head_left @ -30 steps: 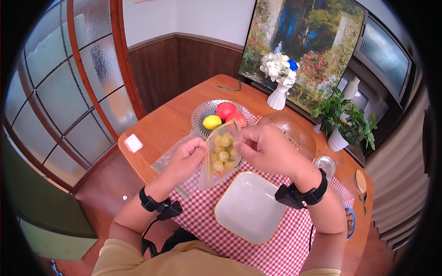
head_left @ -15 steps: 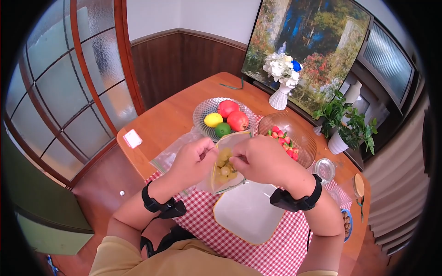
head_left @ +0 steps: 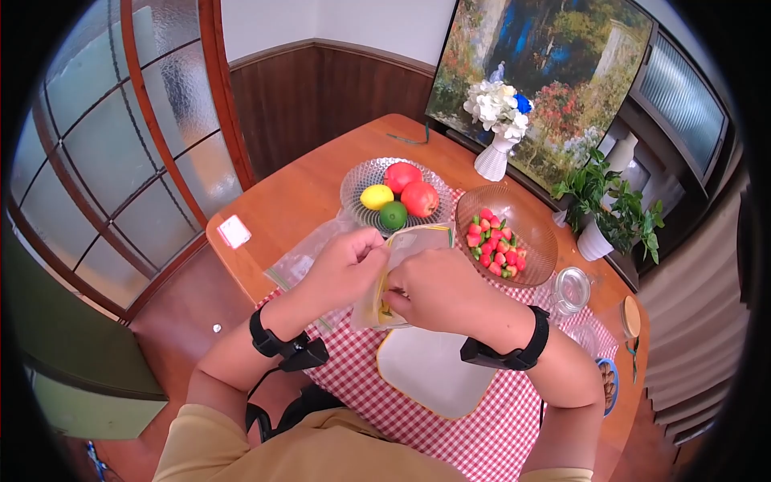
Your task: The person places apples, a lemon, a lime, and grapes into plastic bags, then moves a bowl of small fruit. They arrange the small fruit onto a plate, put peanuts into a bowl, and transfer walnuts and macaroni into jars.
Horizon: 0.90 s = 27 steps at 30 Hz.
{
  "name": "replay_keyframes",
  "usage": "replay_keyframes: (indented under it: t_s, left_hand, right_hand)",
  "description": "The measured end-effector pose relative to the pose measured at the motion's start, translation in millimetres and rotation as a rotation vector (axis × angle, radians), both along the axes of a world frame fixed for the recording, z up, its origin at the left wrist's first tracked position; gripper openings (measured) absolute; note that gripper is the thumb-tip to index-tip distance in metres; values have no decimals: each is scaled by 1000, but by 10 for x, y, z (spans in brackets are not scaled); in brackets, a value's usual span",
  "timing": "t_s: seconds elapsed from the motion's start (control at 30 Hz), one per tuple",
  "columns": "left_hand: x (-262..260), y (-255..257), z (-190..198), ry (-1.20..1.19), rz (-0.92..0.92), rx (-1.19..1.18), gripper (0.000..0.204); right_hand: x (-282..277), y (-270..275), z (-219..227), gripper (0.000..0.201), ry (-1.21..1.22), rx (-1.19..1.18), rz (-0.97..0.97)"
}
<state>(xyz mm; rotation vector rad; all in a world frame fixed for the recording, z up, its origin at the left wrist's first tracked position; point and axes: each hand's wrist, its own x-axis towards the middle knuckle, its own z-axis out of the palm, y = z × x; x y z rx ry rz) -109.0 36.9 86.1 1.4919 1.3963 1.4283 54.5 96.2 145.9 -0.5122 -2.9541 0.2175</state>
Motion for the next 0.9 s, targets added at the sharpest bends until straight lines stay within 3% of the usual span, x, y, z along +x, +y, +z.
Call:
replay_keyframes:
  t_s: [0.27,0.37,0.43,0.47,0.53,0.9]
  left_hand:
    - [-50,-14,-37,38,-63,1,13]
    - [-72,-61,0,28,-84,-33,12]
    - [-104,-70,23,45,-80,-47,12]
    - [-117,-80,30,64,-74,-50,12]
    - [-128,-90,64,74,-83,-36,12]
    - [-628,-145,485,149,41,-73,16]
  right_hand:
    - [49,-33,-11,17,29,-104,89]
    - [140,-5,66,16,170,-187,159]
    - [205,50,194,22,482,-358,43]
    - [245,91,242,22,484,-364,39]
    - [327,175,319,25,415,-393,-255]
    - [499,352,13,35,497,-518,-347]
